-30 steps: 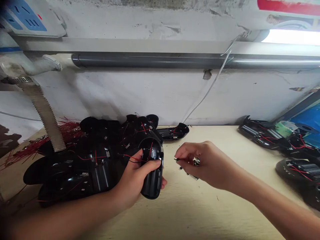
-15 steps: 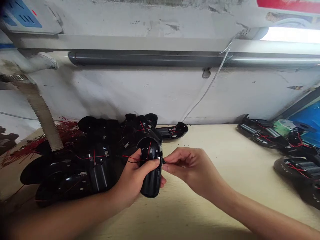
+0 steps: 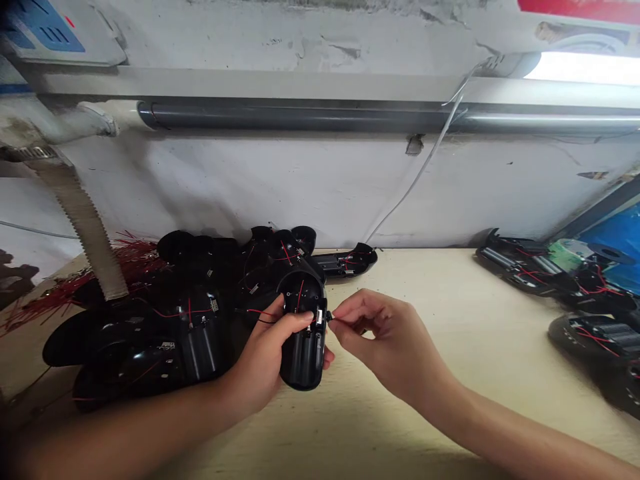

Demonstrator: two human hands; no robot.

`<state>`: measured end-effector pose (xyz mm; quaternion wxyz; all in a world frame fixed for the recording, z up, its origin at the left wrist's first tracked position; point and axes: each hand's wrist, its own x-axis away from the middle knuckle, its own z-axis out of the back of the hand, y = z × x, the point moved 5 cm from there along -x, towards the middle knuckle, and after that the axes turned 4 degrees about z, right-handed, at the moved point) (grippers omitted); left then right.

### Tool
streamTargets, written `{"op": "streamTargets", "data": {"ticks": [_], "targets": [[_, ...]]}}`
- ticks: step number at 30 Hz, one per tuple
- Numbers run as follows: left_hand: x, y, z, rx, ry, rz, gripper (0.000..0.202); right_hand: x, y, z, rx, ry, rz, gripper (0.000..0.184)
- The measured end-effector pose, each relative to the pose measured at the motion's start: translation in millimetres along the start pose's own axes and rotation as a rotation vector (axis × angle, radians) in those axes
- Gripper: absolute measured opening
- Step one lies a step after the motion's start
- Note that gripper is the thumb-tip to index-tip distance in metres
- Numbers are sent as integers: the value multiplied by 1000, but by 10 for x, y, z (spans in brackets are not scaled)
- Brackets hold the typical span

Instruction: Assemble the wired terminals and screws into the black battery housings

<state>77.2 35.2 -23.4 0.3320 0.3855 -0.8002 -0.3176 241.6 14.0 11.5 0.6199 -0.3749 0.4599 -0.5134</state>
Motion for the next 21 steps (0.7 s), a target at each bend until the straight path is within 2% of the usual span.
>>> {"op": "streamTargets", "data": {"ticks": [7, 12, 21], "targets": [[19, 26, -24, -110, 32, -26, 33, -20, -97, -11, 70, 15, -40, 19], [19, 4, -10, -166, 68, -44, 35, 7, -107, -22, 92, 20, -2, 16], [7, -15, -2, -198, 52, -49, 32, -2, -93, -22, 109, 9, -8, 12]]}}
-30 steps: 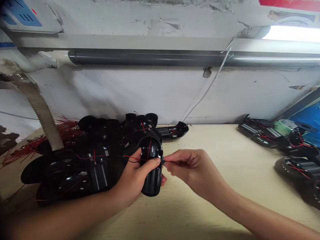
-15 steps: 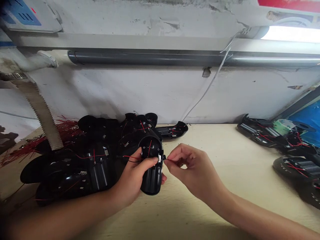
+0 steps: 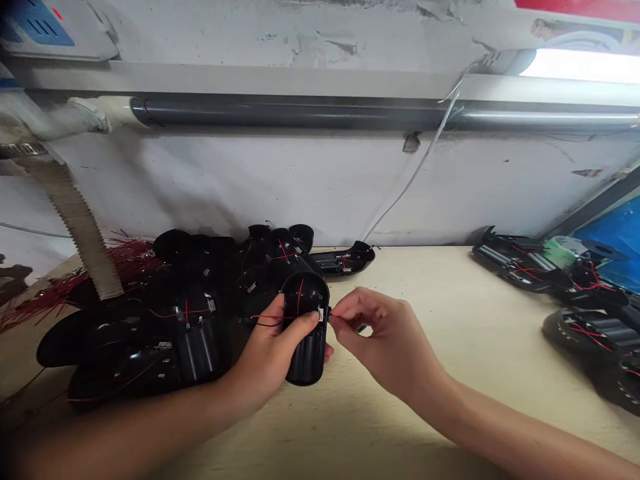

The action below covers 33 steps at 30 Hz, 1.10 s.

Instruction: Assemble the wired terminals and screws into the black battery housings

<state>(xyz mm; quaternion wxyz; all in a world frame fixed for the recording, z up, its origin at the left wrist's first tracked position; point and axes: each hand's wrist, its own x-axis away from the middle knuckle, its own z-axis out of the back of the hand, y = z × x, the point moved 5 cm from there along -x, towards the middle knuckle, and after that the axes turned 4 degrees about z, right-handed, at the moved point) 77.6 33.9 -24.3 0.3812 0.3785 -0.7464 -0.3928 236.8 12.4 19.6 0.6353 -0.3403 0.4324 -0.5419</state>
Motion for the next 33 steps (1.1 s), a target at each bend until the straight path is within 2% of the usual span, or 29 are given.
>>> {"op": "streamTargets", "data": {"ticks": [12, 18, 30, 33], "targets": [[57, 34, -21, -42, -5, -64, 31, -10, -18, -34, 18, 12, 25, 12], [53, 42, -24, -36, -15, -73, 30, 17, -79, -9, 72, 25, 121, 12], [42, -6, 15, 3, -33, 23, 44, -20, -28, 62, 10, -185, 263, 10], [51, 7, 1, 9, -48, 17, 43, -32, -35, 51, -31, -222, 256, 11]]}}
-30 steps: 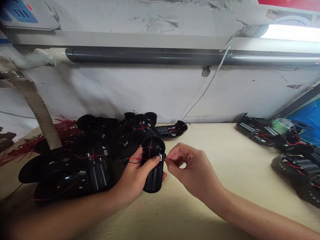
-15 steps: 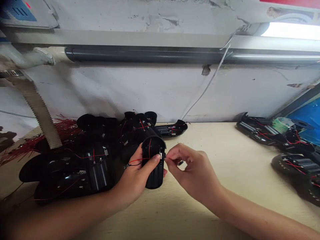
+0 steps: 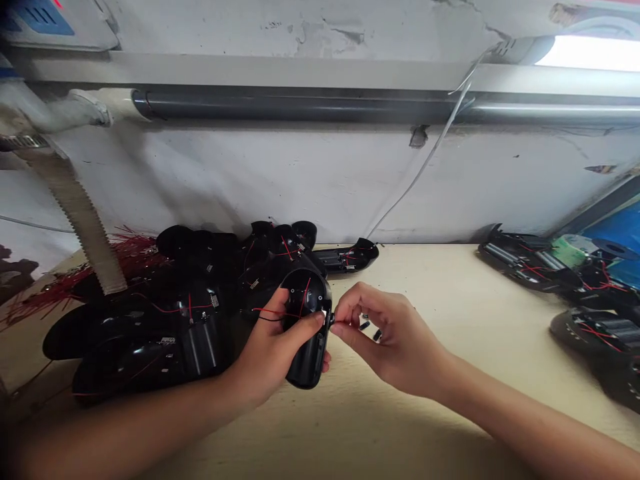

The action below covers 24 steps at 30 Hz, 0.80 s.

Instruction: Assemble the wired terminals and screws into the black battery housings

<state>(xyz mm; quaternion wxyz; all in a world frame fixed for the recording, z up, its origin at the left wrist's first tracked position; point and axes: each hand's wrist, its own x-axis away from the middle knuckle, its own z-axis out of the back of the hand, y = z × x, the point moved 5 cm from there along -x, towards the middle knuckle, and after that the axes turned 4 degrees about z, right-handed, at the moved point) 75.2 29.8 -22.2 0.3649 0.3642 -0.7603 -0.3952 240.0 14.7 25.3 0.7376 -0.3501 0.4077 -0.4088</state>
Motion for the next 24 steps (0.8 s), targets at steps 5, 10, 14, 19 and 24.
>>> {"op": "streamTargets", "data": {"ticks": [5, 10, 14, 19, 24], "targets": [[-7, -2, 3, 32, 13, 22, 48, -10, 27, -21, -91, -8, -13, 17], [-23, 49, 14, -12, 20, -22, 33, -41, 78, -9, -169, -51, -10, 18], [-31, 125, 3, -95, -18, -157, 17, -78, 138, 2, -285, -90, -64, 24], [-34, 124, -11, -165, -78, -157, 18, -98, 184, 29, -326, -77, -49, 36], [1, 107, -31, -251, -121, -138, 29, -85, 185, 32, -259, -129, -26, 73]]}}
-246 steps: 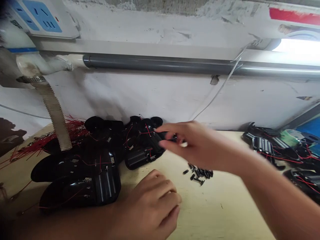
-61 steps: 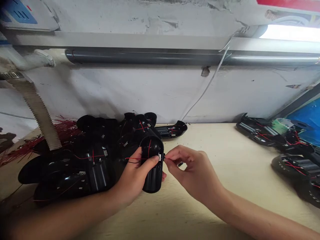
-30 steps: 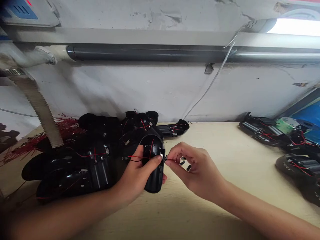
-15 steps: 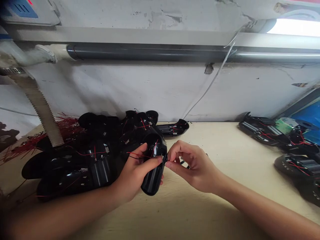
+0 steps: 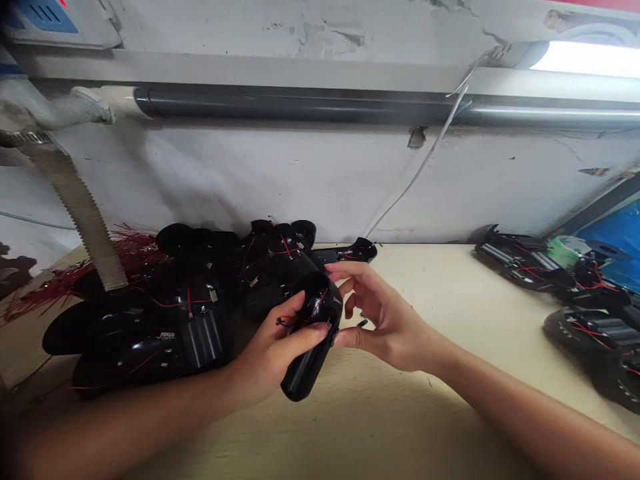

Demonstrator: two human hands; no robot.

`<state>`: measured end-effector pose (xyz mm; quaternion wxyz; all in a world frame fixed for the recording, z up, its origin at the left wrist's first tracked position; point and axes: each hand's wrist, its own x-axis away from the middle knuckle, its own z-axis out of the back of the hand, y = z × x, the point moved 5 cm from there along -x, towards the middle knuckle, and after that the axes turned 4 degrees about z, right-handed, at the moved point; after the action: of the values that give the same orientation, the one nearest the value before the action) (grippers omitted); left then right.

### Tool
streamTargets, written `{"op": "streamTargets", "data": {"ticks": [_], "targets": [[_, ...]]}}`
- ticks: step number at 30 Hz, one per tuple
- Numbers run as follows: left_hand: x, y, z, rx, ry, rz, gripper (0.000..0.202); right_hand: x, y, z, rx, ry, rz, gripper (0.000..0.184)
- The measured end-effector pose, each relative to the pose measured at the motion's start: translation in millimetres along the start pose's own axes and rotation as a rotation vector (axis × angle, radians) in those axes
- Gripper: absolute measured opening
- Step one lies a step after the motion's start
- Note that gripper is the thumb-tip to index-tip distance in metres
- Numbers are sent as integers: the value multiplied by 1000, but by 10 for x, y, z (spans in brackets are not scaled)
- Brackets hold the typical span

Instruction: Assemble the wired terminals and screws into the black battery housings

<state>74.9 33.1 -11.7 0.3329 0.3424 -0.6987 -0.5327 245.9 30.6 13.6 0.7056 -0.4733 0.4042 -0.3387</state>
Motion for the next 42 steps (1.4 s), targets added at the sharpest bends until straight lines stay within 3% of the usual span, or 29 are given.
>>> {"op": "streamTargets", "data": {"ticks": [6, 10, 13, 19, 23, 25, 30, 42], "targets": [[56, 9, -16, -27, -50, 42, 47, -3, -68, -27, 29, -69, 15, 76], [105, 78, -40, -142, -140, -50, 54, -9, -110, -47, -24, -82, 27, 74], [120, 72, -54, -230, -105, -99, 50, -14, -129, -65, -93, -83, 12, 70], [107, -33, -101, -266, -21, -57, 43, -53, -70, -77, -227, -46, -42, 66], [102, -25, -110, -327, -17, -123, 44, -68, 4, -97, -330, -66, -39, 82], [112, -6, -108, -362, -15, -153, 46, -60, 16, -109, -315, -90, -38, 88], [162, 58, -96, -431, -10, -169, 42, -9, -26, -104, -216, -65, 0, 81], [186, 83, -84, -468, -43, -217, 47, 10, -50, -178, -236, -78, 11, 83]]}}
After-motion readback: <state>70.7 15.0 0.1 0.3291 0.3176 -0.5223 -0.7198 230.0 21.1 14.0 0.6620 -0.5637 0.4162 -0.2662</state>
